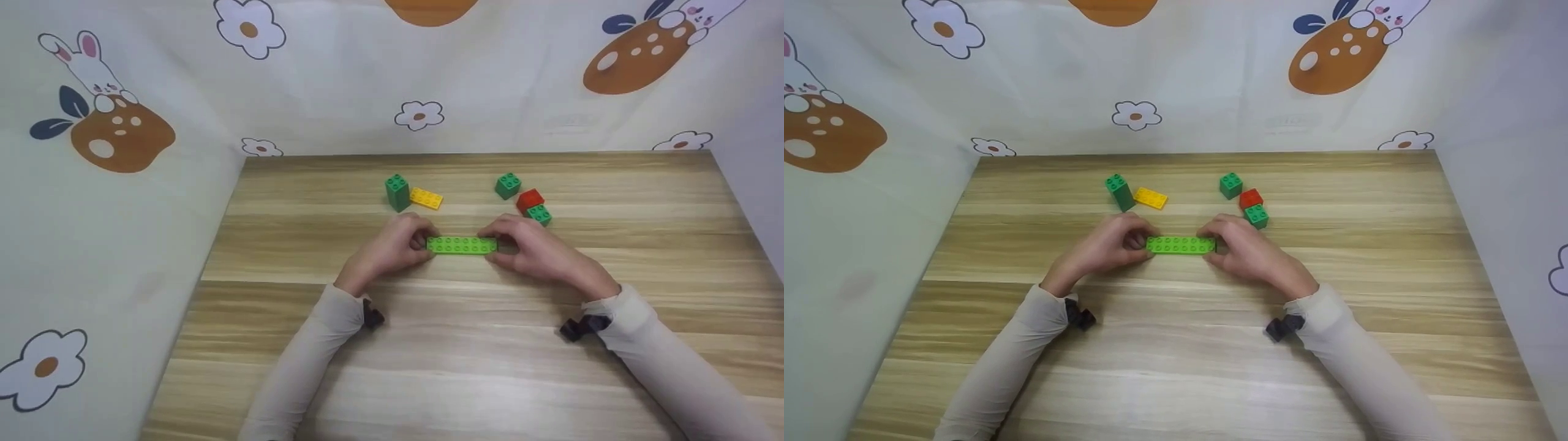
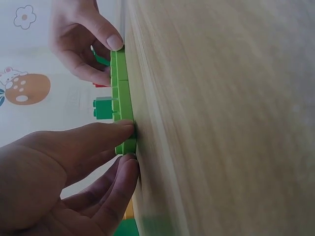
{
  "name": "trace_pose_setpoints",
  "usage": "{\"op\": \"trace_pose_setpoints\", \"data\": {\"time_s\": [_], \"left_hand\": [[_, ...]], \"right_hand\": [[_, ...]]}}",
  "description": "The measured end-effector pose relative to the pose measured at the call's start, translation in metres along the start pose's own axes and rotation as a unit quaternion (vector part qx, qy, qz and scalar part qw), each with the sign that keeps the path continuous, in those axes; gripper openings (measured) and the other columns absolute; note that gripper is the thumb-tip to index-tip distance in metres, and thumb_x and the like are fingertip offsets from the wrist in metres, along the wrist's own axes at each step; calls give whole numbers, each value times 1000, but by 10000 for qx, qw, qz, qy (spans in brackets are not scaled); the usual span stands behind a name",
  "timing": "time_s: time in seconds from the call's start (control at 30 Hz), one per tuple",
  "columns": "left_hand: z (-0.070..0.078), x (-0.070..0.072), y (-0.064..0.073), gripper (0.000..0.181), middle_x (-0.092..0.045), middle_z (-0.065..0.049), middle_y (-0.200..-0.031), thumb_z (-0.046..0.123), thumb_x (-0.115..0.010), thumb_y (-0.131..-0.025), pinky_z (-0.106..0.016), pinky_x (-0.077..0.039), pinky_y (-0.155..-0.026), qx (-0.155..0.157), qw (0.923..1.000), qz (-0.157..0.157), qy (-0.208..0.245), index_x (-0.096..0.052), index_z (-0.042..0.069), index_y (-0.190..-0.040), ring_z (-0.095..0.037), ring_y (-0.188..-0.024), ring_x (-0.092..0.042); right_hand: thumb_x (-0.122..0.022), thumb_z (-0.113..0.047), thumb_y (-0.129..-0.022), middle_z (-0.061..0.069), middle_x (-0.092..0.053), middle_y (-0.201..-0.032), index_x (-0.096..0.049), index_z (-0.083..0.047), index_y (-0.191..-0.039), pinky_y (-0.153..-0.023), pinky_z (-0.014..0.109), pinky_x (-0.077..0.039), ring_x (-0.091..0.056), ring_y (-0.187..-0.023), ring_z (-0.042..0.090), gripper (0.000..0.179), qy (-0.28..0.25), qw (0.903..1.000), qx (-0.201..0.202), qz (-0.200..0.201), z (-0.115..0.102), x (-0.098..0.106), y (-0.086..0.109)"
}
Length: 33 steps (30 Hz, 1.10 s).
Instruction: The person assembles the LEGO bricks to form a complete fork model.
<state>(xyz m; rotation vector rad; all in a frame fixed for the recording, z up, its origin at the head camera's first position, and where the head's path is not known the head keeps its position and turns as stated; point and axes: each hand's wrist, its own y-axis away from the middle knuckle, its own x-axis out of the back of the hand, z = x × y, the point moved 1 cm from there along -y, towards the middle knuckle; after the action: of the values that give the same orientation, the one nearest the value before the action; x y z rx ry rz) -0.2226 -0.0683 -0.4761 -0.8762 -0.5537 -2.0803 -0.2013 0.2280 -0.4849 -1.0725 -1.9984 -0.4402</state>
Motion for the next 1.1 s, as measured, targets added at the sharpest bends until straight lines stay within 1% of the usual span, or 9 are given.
{"op": "trace_pose_setpoints", "data": {"time_s": [0.1, 0.2, 0.3, 0.37, 0.53, 0.67, 0.87, 0.93, 1.1], "left_hand": [[0, 0, 0, 34, -73, -11, -111, 7, -85, -92, -33, -61, -88, -15, 10000, 11, 16, -77, 6, -125, -22, -99, -69], [-1, -1, 1, 34, -73, -11, -111, 7, -85, -92, -33, -61, -88, -30, 10000, 10, 41, -77, 5, -125, -22, -99, -69], [-1, -1, 0, 34, -74, -11, -111, 7, -85, -92, -34, -61, -89, -92, 9999, 16, 59, -77, 5, -125, -21, -98, -69], [-1, -1, 0, 34, -74, -12, -112, 6, -85, -92, -34, -61, -89, -118, 9999, 22, 76, -77, 4, -125, -22, -98, -69], [-2, -2, 0, 34, -74, -11, -112, 6, -84, -92, -35, -62, -89, -62, 9999, 14, 112, -77, 5, -125, -21, -98, -68], [-3, -2, 0, 35, -74, -12, -113, 6, -84, -92, -36, -62, -90, -43, 9999, 19, 135, -77, 5, -126, -21, -99, -69], [-5, -2, 1, 35, -74, -11, -116, 6, -84, -92, -36, -62, -92, 58, 9995, -11, 320, -77, 6, -126, -21, -101, -69], [-5, -2, 1, 35, -73, -10, -117, 7, -84, -93, -35, -61, -92, 124, 9992, -33, 381, -77, 7, -127, -20, -101, -68], [-6, -1, 1, 34, -72, -7, -118, 9, -85, -94, -34, -61, -93, 265, 9985, -78, 471, -77, 10, -127, -19, -102, -66]], "right_hand": [[-86, -17, -94, 8, -76, -130, -74, -7, -133, -101, 48, -59, -70, -117, 24, 41, -115, 9998, -115, 81, -2, 5, 0], [-86, -13, -94, 11, -78, -123, -75, -4, -129, -94, 47, -62, -74, -109, 25, 38, -207, 9983, -286, 465, -3, 14, 0], [-85, -8, -93, 12, -79, -110, -77, -2, -123, -81, 35, -62, -74, -95, 24, 32, -126, 9941, -466, 968, -1, 26, 2], [-85, -6, -93, 11, -78, -102, -78, -2, -118, -75, 29, -58, -71, -88, 21, 27, -20, 9908, -568, 1230, 1, 35, 3], [-88, -9, -91, 8, -75, -91, -79, -3, -105, -70, 19, -51, -67, -82, 20, 17, 218, 9850, -809, 1510, 9, 56, 9], [-90, -17, -90, 12, -75, -91, -77, -3, -105, -68, 16, -47, -68, -83, 24, 25, 386, 9817, -1164, 1460, 16, 68, 15], [-91, -25, -89, 16, -76, -102, -75, -2, -113, -76, 27, -52, -71, -94, 29, 37, 271, 9796, -1701, 1034, 25, 72, 17], [-92, -25, -89, 17, -76, -104, -75, -2, -114, -78, 31, -53, -71, -95, 30, 38, 276, 9794, -1774, 926, 26, 71, 16], [-92, -24, -88, 19, -76, -106, -73, -1, -115, -84, 44, -59, -72, -96, 32, 40, 329, 9808, -1764, 763, 27, 68, 16]]}}
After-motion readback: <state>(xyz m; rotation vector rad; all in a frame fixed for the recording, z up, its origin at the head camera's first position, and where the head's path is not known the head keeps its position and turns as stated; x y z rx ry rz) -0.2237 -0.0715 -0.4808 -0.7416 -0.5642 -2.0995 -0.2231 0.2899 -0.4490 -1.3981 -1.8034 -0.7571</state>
